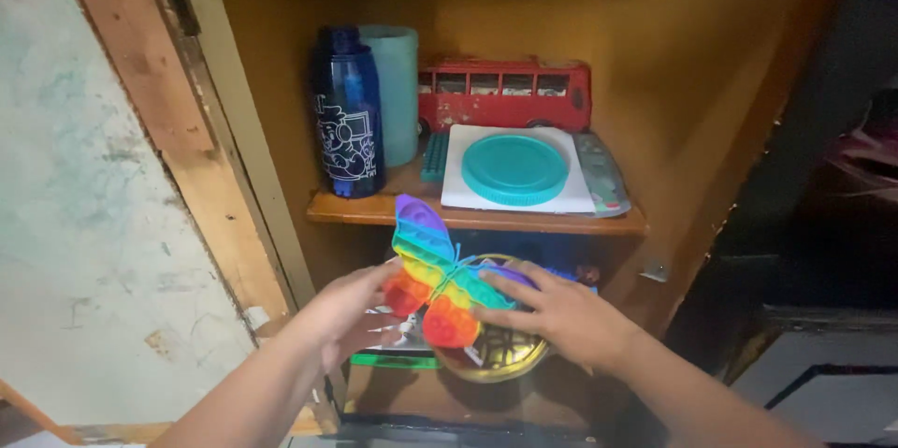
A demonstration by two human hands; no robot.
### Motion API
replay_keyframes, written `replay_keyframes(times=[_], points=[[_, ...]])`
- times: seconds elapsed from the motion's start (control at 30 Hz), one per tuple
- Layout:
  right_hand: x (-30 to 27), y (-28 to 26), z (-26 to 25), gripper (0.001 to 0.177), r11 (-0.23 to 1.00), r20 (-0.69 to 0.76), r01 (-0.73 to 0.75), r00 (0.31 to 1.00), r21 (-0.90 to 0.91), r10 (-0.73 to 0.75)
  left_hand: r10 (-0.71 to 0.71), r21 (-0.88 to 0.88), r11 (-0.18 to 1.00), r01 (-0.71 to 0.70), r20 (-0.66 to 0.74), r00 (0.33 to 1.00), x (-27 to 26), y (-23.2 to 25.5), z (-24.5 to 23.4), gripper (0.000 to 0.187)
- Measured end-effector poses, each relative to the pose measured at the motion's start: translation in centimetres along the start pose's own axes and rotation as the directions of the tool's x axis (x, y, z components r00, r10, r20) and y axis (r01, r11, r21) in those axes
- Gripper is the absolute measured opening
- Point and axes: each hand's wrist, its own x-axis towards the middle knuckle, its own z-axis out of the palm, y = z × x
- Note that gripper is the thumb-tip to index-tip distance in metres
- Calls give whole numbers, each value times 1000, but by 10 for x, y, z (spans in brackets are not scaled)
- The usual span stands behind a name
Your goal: The person is tidying up toys on a shelf and cleaning a rug with a broom.
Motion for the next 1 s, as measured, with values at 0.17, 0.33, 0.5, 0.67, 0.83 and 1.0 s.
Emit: replay_keyframes(times=[0.17, 0.33, 0.5, 0.67, 0.83, 1.0], points=[[13, 3, 15, 94, 927, 1, -322, 945, -190, 328, 21, 234, 972, 2, -92, 996, -14, 9, 38, 98], [54, 2, 45, 55, 790, 2, -576, 808, -211, 590, 61, 506, 862, 8, -120, 991, 8, -1, 54, 91], [70, -5, 53, 58, 880, 61, -265, 948, -394, 313, 410, 500, 781, -375, 44, 911, 66, -28, 50, 79], [56, -5, -46, 76, 944, -5, -327, 945, 42, 327, 567, 675, 645, -358, -109, 816, -11, 33, 76, 46], [42, 56, -74, 44, 717, -362, -514, 630, 470, 688, 698, 719, 563, -408, -149, 700, -4, 71, 88, 45], [48, 81, -65, 63, 114, -49, -772, 107, 626, 993, 705, 510, 671, -538, -214, 677, 26, 95, 102, 81]])
